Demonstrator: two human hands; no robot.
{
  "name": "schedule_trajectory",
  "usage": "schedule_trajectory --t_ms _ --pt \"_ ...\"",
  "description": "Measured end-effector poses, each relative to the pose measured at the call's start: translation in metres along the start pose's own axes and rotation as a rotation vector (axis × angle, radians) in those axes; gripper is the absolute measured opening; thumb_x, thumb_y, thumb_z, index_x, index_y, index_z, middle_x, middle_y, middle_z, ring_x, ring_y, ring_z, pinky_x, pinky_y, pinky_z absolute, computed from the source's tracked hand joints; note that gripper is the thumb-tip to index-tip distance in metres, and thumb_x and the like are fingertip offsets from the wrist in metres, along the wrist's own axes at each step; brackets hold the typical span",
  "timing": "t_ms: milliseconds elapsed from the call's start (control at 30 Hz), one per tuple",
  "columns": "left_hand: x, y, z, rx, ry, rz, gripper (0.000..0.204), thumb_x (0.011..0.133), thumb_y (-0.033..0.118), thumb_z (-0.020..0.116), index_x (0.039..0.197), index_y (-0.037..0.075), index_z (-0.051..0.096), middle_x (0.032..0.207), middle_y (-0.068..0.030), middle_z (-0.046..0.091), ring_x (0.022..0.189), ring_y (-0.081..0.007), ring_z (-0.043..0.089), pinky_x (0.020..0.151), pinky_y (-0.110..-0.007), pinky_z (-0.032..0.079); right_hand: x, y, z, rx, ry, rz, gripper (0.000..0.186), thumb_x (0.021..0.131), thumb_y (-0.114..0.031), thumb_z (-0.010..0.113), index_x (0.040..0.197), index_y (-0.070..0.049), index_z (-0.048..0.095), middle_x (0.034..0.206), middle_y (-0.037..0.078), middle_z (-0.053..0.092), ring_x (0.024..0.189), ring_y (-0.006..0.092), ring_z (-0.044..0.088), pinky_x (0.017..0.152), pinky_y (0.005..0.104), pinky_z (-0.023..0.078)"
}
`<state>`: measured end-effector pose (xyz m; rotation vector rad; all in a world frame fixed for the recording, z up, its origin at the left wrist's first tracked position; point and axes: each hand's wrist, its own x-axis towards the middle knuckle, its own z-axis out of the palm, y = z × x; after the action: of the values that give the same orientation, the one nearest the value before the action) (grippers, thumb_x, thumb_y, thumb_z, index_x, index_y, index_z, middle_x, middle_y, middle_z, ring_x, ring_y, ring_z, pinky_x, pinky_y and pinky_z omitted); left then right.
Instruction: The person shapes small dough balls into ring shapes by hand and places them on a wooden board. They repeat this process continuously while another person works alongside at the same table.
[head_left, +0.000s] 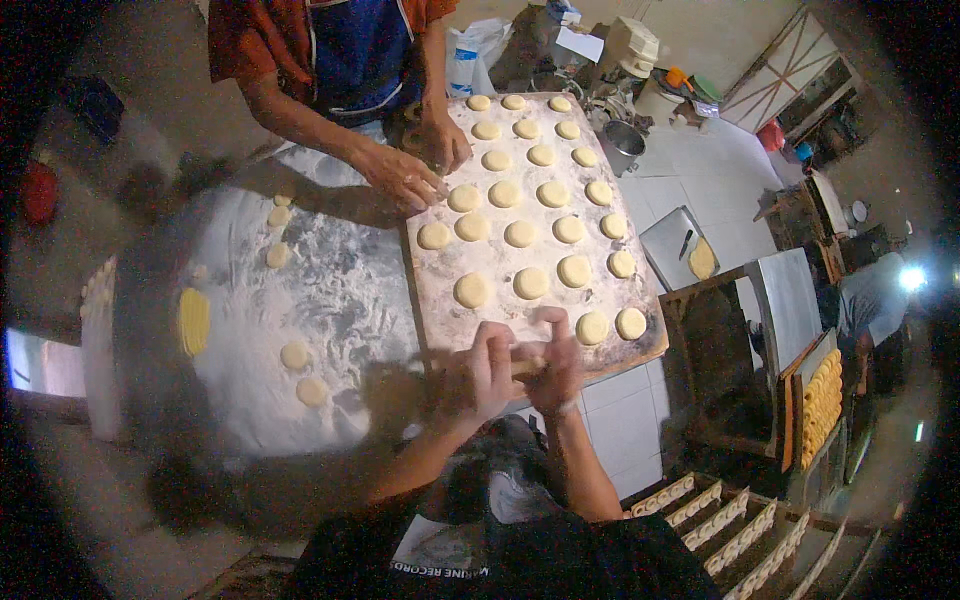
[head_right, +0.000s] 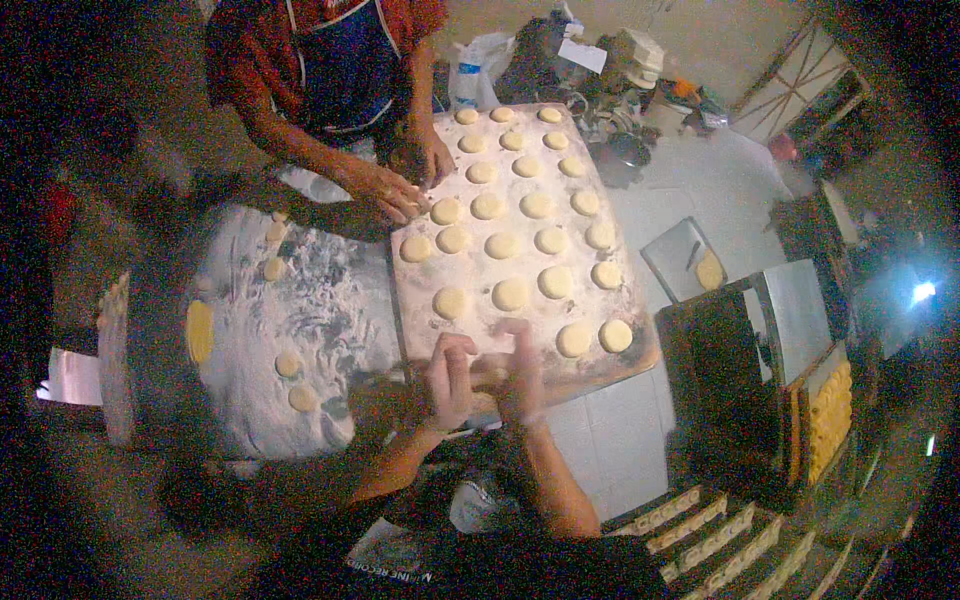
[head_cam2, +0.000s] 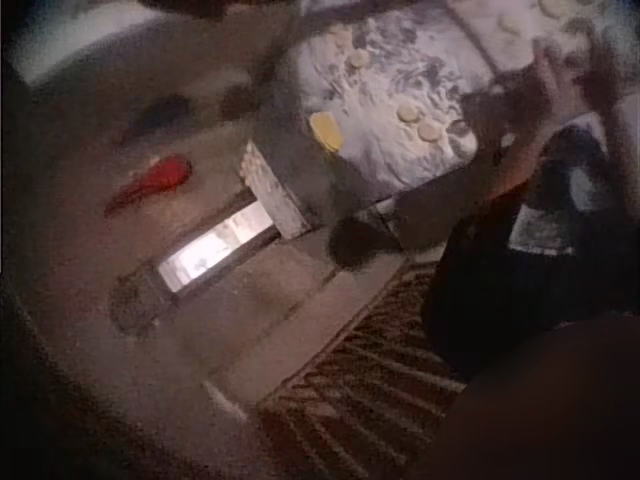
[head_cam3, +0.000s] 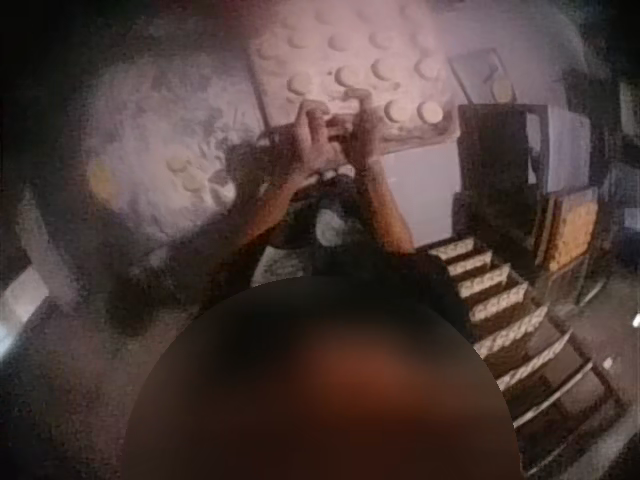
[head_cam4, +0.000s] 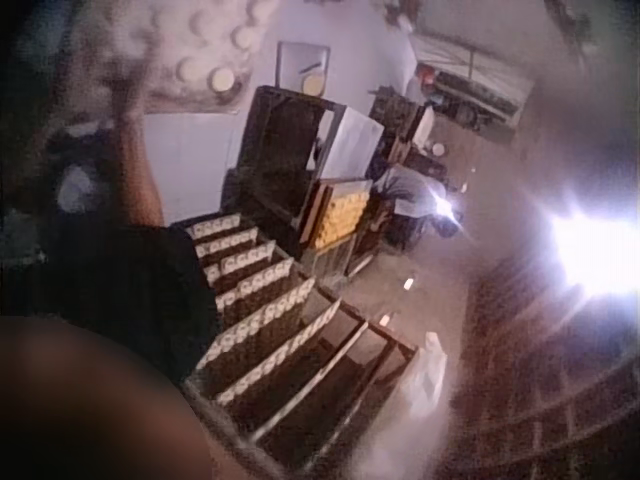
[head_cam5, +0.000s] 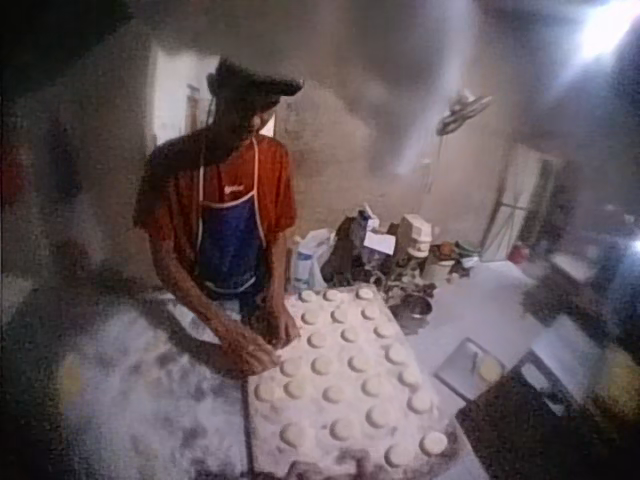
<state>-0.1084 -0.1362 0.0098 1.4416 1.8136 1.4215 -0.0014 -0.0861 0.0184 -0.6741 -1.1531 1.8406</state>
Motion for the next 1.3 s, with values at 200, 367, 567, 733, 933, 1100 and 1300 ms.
schedule_trajectory --t_ms 200,367,567,733,933,1100,1300 --pt "0.005 0.006 0.031 -0.053 -0.118 -0.097 0.012 0.101 0.018 0.043 0.102 0.007 0.043 0.076 -0.0218 0.061 0.071 -0.0449 0.063 0.059 -0.049 0.046 -0.006 -0.012 -0.045 -0.147 0.181 0.117 0.061 0.095 -0.061 0.039 0.132 -0.013 0.037 0.073 0.007 0.060 0.046 0.0143 0.048 0.041 0.0274 0.036" --pt "0.018 0.022 0.045 0.018 -0.225 -0.214 0.025 0.100 0.017 0.043 0.120 0.002 0.040 0.090 -0.0265 0.061 0.084 -0.0504 0.062 0.069 -0.053 0.048 0.005 -0.013 -0.061 -0.617 0.044 0.043 0.064 0.097 -0.052 0.044 0.139 -0.004 0.033 0.073 0.008 0.060 0.054 0.0165 0.055 0.049 0.0278 0.043" --pt "0.030 0.002 0.033 0.658 -0.152 -0.274 0.063 0.089 0.034 0.063 0.139 0.005 0.038 0.125 -0.0274 0.047 0.114 -0.0443 0.049 0.095 -0.057 0.037 0.010 -0.001 -0.080 -1.181 0.125 0.260 0.072 0.087 -0.039 0.066 0.139 0.002 0.036 0.080 0.016 0.066 0.089 0.0368 0.064 0.081 0.0485 0.047" --pt "0.007 -0.007 0.031 0.740 -0.413 -0.217 0.069 0.084 0.033 0.069 0.141 0.009 0.038 0.122 -0.0229 0.047 0.110 -0.0420 0.050 0.094 -0.053 0.038 0.004 0.006 -0.088 -1.482 0.017 0.044 0.070 0.083 -0.028 0.071 0.140 -0.005 0.038 0.090 0.016 0.063 0.083 0.0340 0.060 0.073 0.0460 0.047" --pt "0.023 -0.008 0.016 0.695 -0.301 -0.199 0.070 0.085 0.030 0.068 0.143 0.009 0.035 0.126 -0.0252 0.044 0.115 -0.0425 0.046 0.096 -0.054 0.036 -0.002 -0.007 -0.118 -1.074 0.321 0.082 0.053 0.086 -0.028 0.067 0.128 -0.001 0.051 0.097 0.024 0.064 0.092 0.0394 0.062 0.084 0.0480 0.048" --pt "0.073 -0.042 -0.004 0.955 -0.130 -0.183 0.043 0.091 0.030 0.060 0.122 0.001 0.055 0.111 -0.0246 0.062 0.103 -0.0415 0.060 0.088 -0.053 0.048 0.000 -0.015 -0.156 -1.502 0.392 0.192 0.028 0.089 -0.023 0.063 0.102 0.001 0.056 0.091 0.024 0.062 0.088 0.0417 0.061 0.078 0.0477 0.048" --pt "0.060 -0.074 -0.016 0.266 -0.215 0.134 0.025 0.090 0.018 0.062 0.113 0.008 0.060 0.098 -0.0194 0.066 0.081 -0.0359 0.067 0.067 -0.046 0.053 0.035 -0.015 -0.093 -1.391 0.222 0.147 0.031 0.081 -0.004 0.064 0.109 -0.005 0.053 0.089 0.019 0.059 0.085 0.0303 0.060 0.080 0.0423 0.049"
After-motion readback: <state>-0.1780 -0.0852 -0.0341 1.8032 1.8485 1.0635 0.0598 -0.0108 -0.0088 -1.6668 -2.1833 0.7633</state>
